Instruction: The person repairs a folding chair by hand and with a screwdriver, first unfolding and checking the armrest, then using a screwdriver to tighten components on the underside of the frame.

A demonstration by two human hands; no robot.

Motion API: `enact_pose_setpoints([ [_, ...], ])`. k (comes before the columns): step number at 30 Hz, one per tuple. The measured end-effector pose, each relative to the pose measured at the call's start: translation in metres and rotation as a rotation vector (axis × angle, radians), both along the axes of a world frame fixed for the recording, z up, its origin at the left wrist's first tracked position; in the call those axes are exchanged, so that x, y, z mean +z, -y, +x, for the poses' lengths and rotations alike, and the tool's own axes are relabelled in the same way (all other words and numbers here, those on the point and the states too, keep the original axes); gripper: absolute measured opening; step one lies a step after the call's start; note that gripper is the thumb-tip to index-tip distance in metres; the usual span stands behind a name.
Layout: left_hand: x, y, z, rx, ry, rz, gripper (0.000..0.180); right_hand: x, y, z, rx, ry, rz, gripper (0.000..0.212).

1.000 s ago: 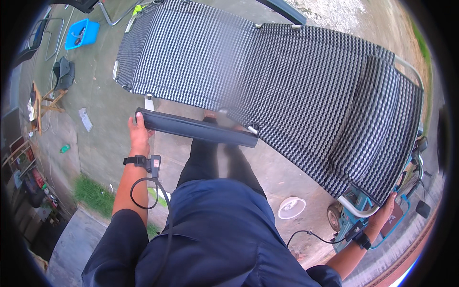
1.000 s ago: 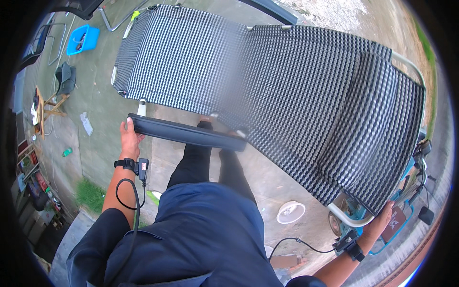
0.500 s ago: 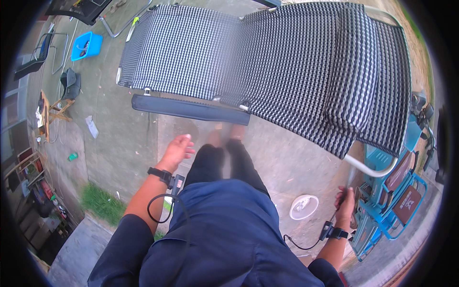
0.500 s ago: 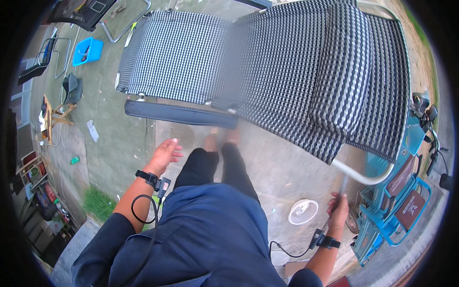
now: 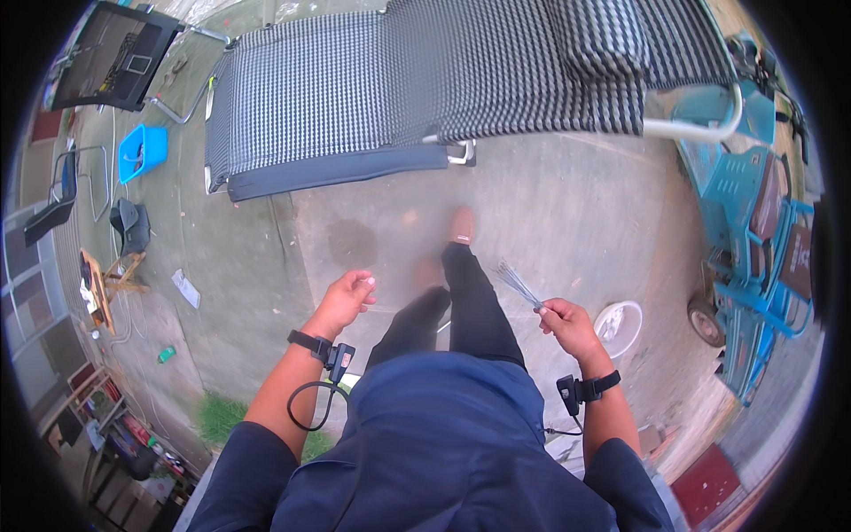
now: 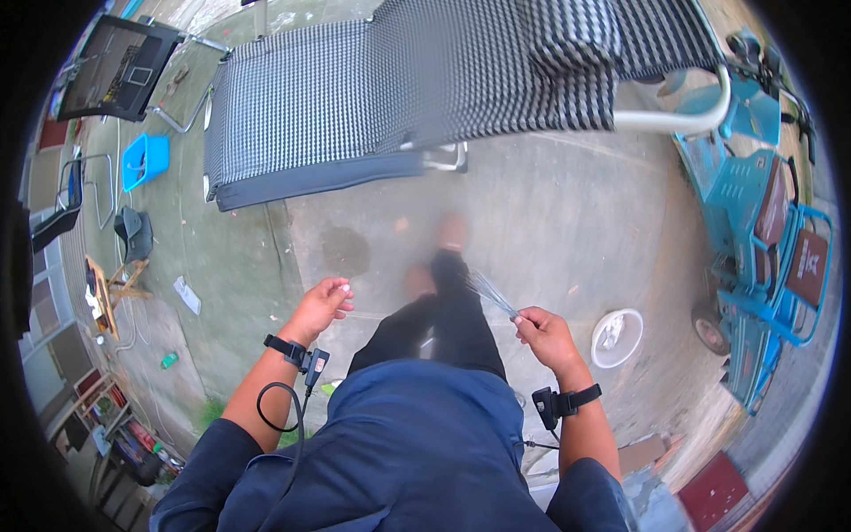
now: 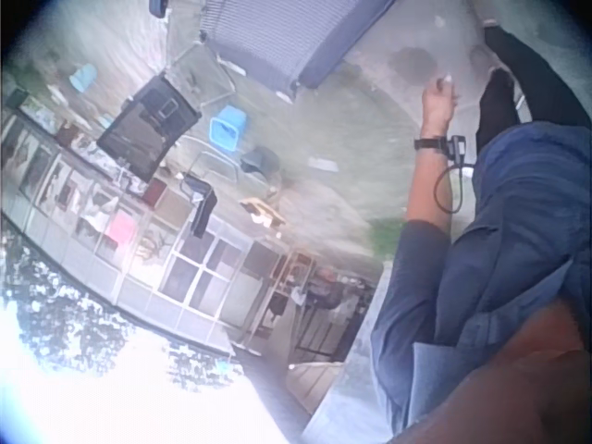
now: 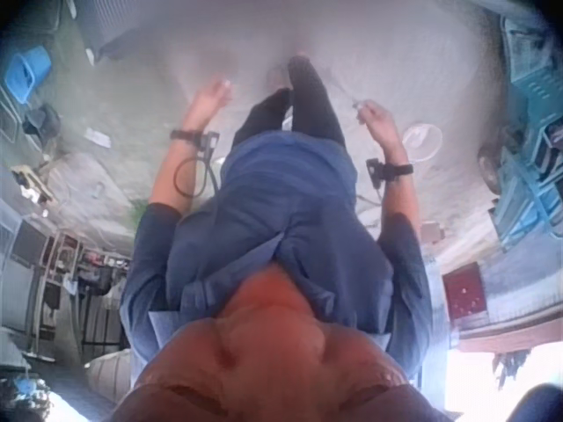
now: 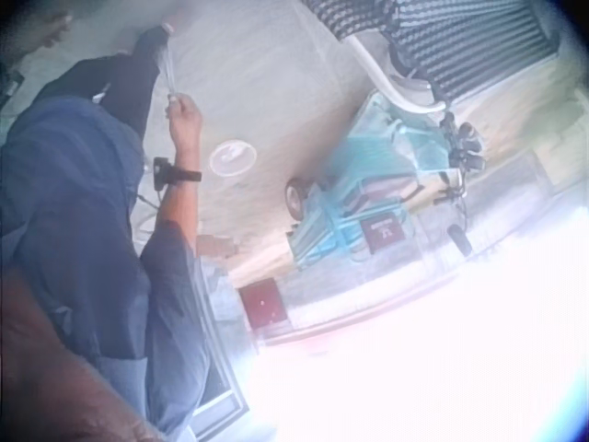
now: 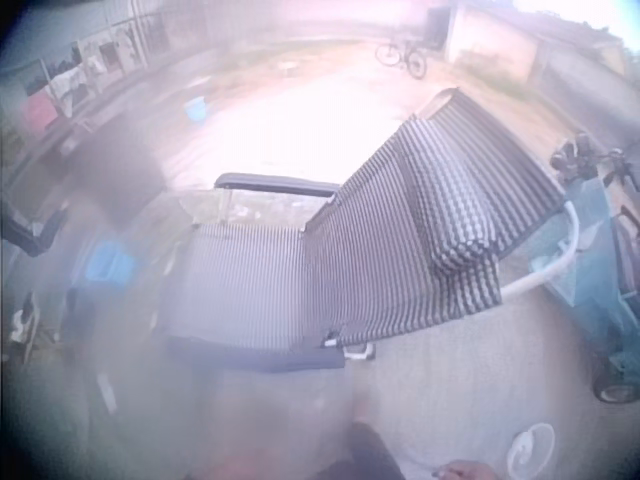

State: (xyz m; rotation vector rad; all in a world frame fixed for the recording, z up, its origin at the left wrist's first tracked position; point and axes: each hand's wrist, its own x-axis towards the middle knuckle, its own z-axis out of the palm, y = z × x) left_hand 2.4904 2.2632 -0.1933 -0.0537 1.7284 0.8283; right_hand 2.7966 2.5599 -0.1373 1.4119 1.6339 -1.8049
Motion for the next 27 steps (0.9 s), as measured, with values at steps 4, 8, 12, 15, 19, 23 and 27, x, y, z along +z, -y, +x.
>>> enact_pose_setpoints([
  [4,-0.013,0.006,0.018,0.041,0.062,-0.02,0.039,-0.007,0.02,0.033,-0.045,0.033,0.026,0.021],
  [8,-0.019,-0.024,0.025,0.02,0.061,0.008,0.037,-0.014,0.038,0.071,-0.162,0.034,-0.016,0.021],
  [12,-0.029,-0.069,0.026,0.102,0.042,0.08,0.032,-0.035,0.055,0.116,-0.265,0.031,-0.043,0.019],
  [15,-0.032,-0.107,0.017,0.202,0.032,0.13,0.032,-0.055,0.07,0.151,-0.377,0.01,-0.053,0.018],
  [19,-0.043,-0.153,0.001,0.429,0.005,0.292,0.037,-0.08,0.086,0.202,-0.459,0.022,-0.093,0.016],
  [23,-0.069,-0.191,-0.014,0.64,-0.002,0.39,0.044,-0.107,0.102,0.253,-0.563,-0.005,-0.134,0.017],
  [27,-0.089,-0.211,-0.023,0.784,0.08,0.569,0.048,-0.119,0.107,0.285,-0.557,0.107,-0.105,0.018],
])
